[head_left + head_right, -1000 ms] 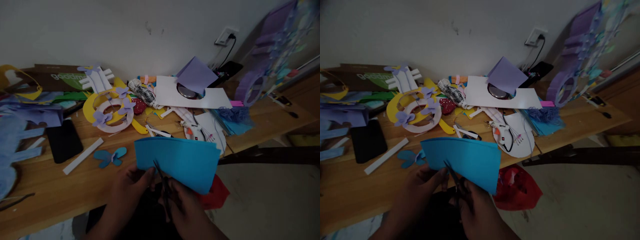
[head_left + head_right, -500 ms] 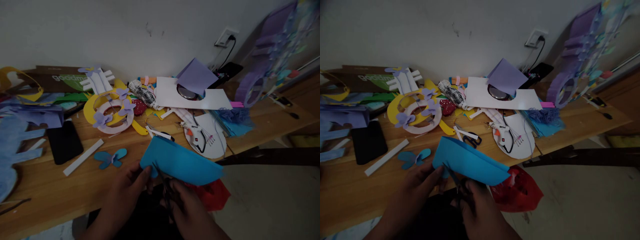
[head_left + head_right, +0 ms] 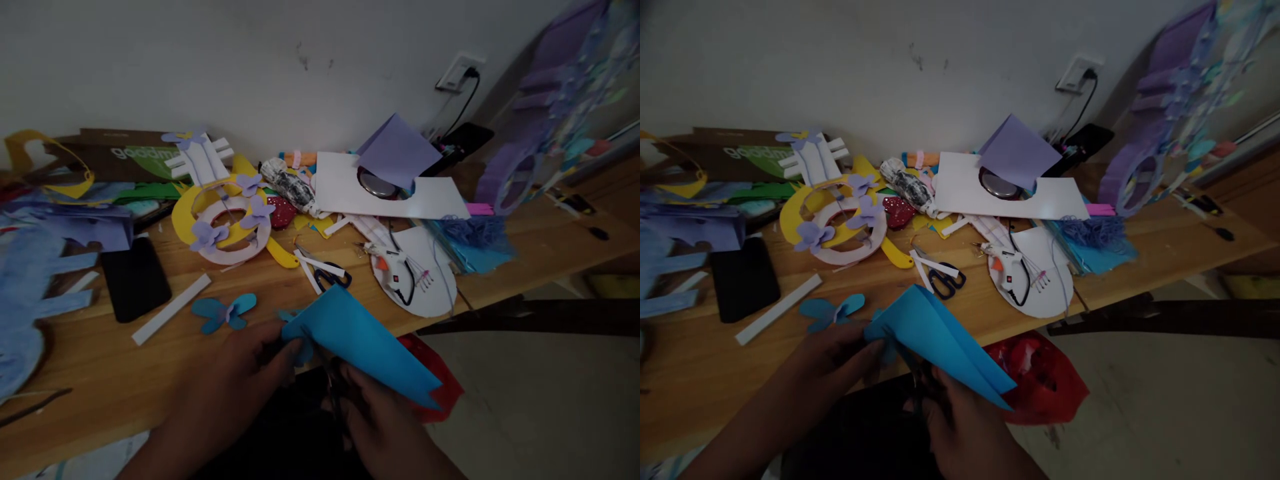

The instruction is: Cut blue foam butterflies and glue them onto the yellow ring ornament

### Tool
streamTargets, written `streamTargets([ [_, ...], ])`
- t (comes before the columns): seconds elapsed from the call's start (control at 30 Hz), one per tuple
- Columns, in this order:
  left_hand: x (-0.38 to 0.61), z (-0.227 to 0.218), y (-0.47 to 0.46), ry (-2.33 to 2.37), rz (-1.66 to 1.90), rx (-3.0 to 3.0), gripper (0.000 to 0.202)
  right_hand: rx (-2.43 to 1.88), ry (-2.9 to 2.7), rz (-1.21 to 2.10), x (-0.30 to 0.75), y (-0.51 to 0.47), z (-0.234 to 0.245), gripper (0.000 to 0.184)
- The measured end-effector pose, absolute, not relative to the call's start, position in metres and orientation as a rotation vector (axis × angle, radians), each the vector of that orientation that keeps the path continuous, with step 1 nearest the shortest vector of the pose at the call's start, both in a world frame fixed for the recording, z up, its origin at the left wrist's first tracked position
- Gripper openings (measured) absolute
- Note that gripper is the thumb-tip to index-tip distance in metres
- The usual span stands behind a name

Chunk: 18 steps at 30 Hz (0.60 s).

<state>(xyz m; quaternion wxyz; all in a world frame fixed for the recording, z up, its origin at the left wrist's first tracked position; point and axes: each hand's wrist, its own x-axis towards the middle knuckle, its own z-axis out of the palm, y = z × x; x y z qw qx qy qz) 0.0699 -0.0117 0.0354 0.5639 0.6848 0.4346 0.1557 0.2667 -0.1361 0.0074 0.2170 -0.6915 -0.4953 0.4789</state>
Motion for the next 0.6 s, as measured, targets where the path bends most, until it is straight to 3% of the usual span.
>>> streamTargets([
  [0.3,0.067,0.040,-0.001,1.062,0.733,1.661,0.020,-1.891,-1.397,1.383,0.265,-0.127,0.015,0.021],
  [0.5,0.067,0.044,0.009,1.047,0.738,1.585,0.008,-1.912,-1.466,1.419,0.275,-0.127,0.023,0.012],
  [0.6,0.066,0.038,0.010,1.123,0.788,1.336,0.012,-1.963,-1.392,1.365,0.291,-0.139,0.039,0.019],
])
